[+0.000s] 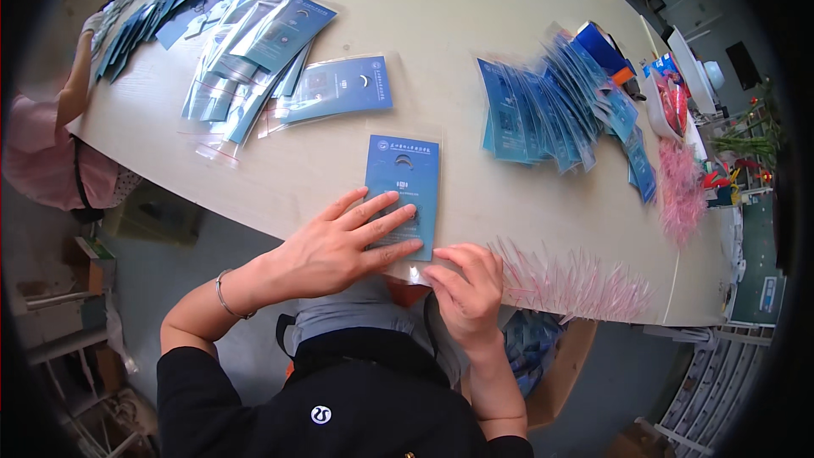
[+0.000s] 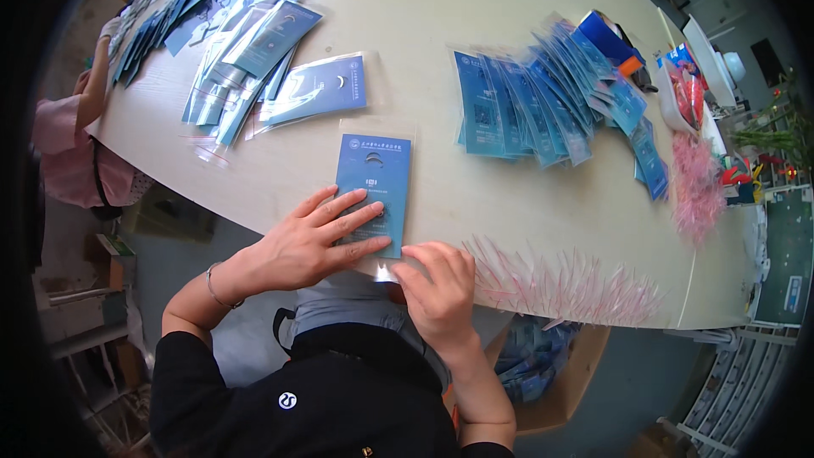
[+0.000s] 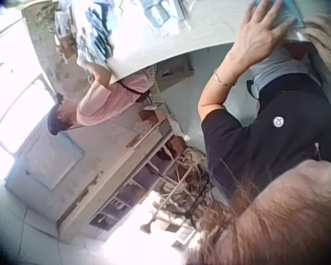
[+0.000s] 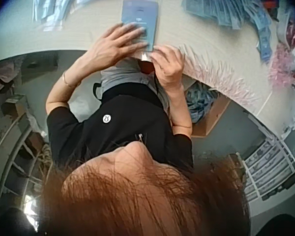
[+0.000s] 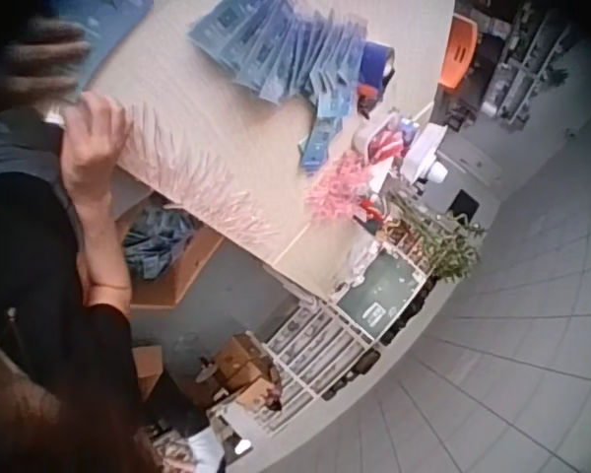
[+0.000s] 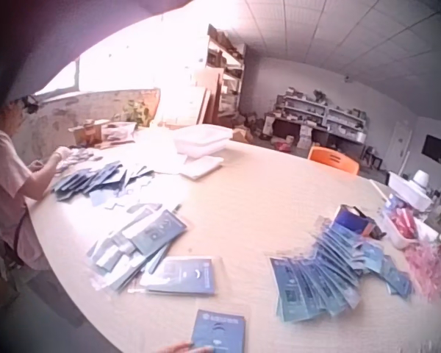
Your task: The person places small blue retail products into plastic sleeves by hand, then seals each sleeve.
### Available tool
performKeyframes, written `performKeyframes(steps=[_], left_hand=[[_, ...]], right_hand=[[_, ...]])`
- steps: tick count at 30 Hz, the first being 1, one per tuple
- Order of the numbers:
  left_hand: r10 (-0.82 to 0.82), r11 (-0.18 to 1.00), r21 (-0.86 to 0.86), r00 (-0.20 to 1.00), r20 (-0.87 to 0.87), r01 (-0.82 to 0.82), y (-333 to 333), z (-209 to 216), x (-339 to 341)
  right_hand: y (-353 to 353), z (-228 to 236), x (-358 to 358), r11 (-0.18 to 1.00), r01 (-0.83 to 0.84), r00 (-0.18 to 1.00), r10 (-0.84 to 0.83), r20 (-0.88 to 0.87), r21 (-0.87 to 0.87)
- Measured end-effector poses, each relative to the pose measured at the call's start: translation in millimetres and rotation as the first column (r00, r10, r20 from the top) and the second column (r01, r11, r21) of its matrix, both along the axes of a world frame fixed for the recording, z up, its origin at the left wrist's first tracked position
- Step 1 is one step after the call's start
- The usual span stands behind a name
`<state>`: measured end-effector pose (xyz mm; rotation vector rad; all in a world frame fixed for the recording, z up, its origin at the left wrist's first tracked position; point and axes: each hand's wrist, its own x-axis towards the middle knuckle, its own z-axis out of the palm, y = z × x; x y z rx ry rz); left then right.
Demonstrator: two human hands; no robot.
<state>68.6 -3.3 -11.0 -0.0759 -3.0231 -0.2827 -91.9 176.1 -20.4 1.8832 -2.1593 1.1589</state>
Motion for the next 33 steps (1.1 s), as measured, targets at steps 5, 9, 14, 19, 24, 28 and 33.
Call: performKeyframes(steps=[5, 9, 14, 19, 24, 28, 33], left_hand=[[0.038, 0.984, 0.174, 0.997, -0.065, -0.026, 2.2, -3.5, 4.6], [0.08, 0.957, 0.291, 0.976, -0.205, -0.017, -1.1, -14.3, 18.0], [0.139, 0.923, 0.383, 0.963, -0.231, -0.042, -1.4, -13.9, 14.2], [0.145, 0.92, 0.389, 0.964, -0.225, -0.047, -2.0, -12.6, 14.4], [0.204, 0.9, 0.425, 0.957, -0.206, -0.1, 2.2, -6.4, 13.7], [0.266, 0.89, 0.429, 0.941, -0.209, -0.156, 6.2, -12.9, 16.9], [0.459, 0.833, 0.42, 0.873, -0.164, -0.359, 13.0, -7.2, 13.0]], right_hand=[[4.5, -3.2, -0.1, 0.997, 0.036, 0.995, -0.042, 0.087, 0.065], [3.2, 2.9, -2.0, 0.986, 0.054, 0.983, -0.081, 0.167, 0.159], [-0.6, 4.8, -5.3, 0.985, 0.04, 0.974, -0.076, 0.215, 0.17], [-0.2, 2.8, -5.3, 0.983, 0.08, 0.96, -0.12, 0.251, 0.163], [-1.3, -2.9, -6.5, 0.989, 0.061, 0.981, -0.085, 0.177, 0.138], [-5.4, 4.5, -6.6, 0.978, 0.067, 0.978, -0.104, 0.18, 0.199], [-11.3, 11.5, -8.6, 0.934, 0.057, 0.978, -0.123, 0.168, 0.351]])
